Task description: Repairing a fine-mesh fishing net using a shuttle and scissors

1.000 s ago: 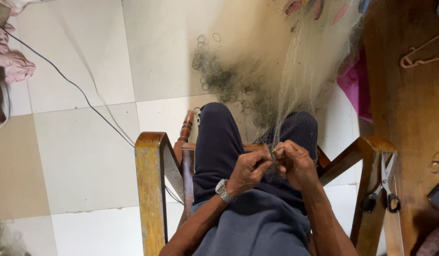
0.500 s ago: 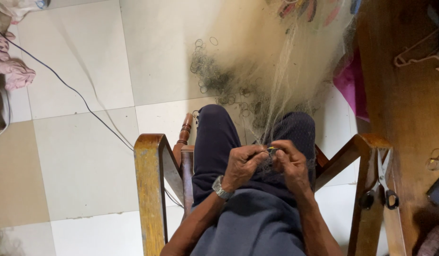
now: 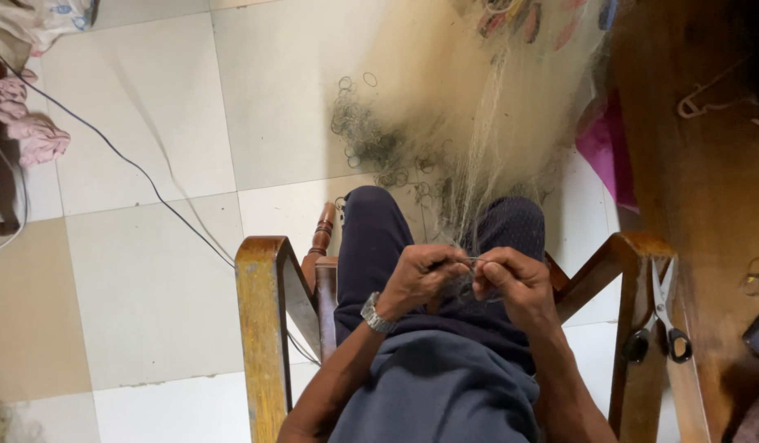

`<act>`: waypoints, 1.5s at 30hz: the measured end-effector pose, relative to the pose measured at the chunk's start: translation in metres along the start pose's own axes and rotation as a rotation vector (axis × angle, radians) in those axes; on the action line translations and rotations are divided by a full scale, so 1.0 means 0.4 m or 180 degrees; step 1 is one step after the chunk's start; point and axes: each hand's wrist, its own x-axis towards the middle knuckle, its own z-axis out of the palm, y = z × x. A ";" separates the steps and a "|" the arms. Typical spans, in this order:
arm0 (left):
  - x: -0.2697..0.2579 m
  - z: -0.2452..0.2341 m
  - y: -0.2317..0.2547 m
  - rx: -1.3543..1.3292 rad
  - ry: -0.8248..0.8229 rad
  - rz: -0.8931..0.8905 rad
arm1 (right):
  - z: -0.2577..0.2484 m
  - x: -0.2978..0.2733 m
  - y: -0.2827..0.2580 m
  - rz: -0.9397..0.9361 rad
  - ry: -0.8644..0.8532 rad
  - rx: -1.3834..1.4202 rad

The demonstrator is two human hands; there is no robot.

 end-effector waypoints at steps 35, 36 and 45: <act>-0.028 0.072 -0.011 -0.0455 0.0685 -0.0005 | 0.022 0.011 -0.012 -0.0105 0.0254 0.0012; -0.030 0.072 -0.014 -0.0458 0.0690 -0.0009 | 0.026 0.011 -0.020 -0.0098 0.0250 0.0011; -0.039 0.059 0.001 -0.1177 0.0542 -0.0099 | 0.041 0.016 -0.061 -0.0661 0.0198 -0.0850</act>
